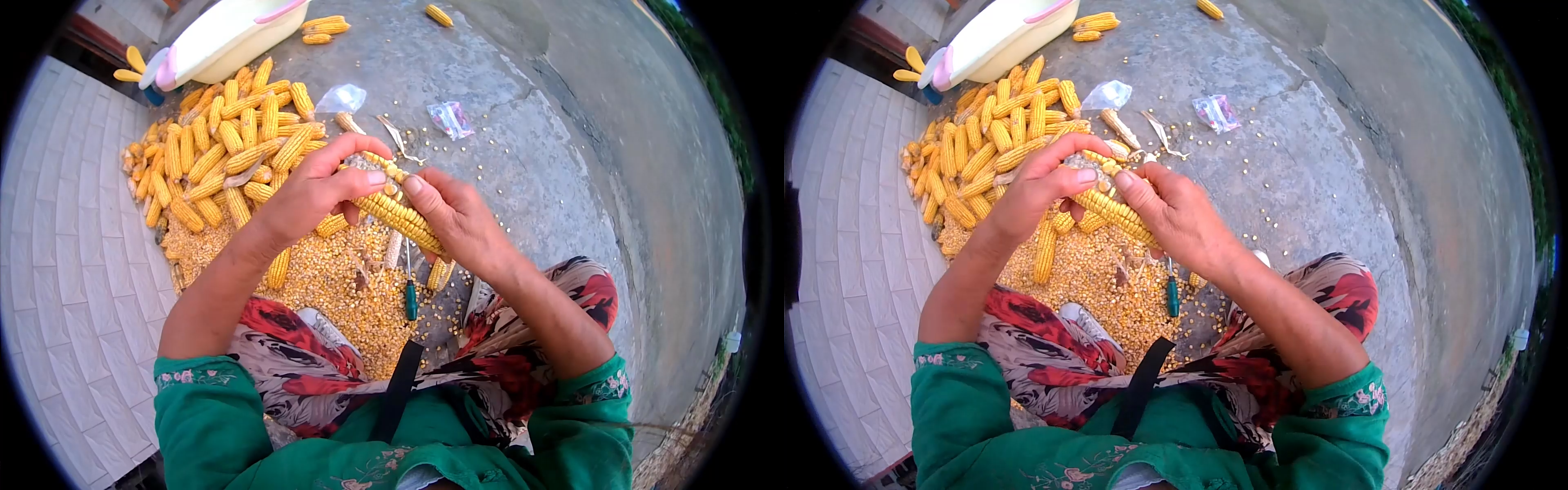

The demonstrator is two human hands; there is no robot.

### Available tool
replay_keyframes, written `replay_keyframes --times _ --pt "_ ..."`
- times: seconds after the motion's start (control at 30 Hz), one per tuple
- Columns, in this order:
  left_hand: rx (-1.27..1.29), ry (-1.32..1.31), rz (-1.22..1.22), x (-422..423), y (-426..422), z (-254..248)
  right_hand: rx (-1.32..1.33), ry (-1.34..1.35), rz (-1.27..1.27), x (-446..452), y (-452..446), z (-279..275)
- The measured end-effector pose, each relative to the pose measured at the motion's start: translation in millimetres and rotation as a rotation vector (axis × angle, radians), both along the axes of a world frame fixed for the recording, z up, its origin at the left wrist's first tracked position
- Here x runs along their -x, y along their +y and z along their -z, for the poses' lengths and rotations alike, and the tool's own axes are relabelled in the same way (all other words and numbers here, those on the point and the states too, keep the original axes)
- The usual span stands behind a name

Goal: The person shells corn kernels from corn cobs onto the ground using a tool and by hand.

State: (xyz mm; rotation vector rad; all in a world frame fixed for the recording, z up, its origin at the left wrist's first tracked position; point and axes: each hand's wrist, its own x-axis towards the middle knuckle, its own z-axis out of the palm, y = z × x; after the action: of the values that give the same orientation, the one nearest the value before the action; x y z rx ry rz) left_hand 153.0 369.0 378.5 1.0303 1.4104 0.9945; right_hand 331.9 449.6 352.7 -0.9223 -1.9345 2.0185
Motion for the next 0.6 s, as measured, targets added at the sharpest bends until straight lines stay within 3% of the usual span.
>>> replay_keyframes --times 0.17,0.27,0.33,0.6 --pt "-0.046 0.085 -0.098 2.4 3.4 15.0 -0.135 -0.06 -0.022 0.5 -5.2 4.2" --pt "0.021 -0.012 -0.02 8.6 3.5 7.5 -0.018 -0.01 -0.022 -1.5 -1.3 -2.3" --pt "0.025 -0.319 -0.034 9.0 3.6 4.6 0.049 0.049 -0.04 -3.5 2.2 -5.1" --pt "-0.032 -0.343 0.089 14.4 3.6 5.9 0.097 0.091 -0.026 -3.8 0.8 -6.2"
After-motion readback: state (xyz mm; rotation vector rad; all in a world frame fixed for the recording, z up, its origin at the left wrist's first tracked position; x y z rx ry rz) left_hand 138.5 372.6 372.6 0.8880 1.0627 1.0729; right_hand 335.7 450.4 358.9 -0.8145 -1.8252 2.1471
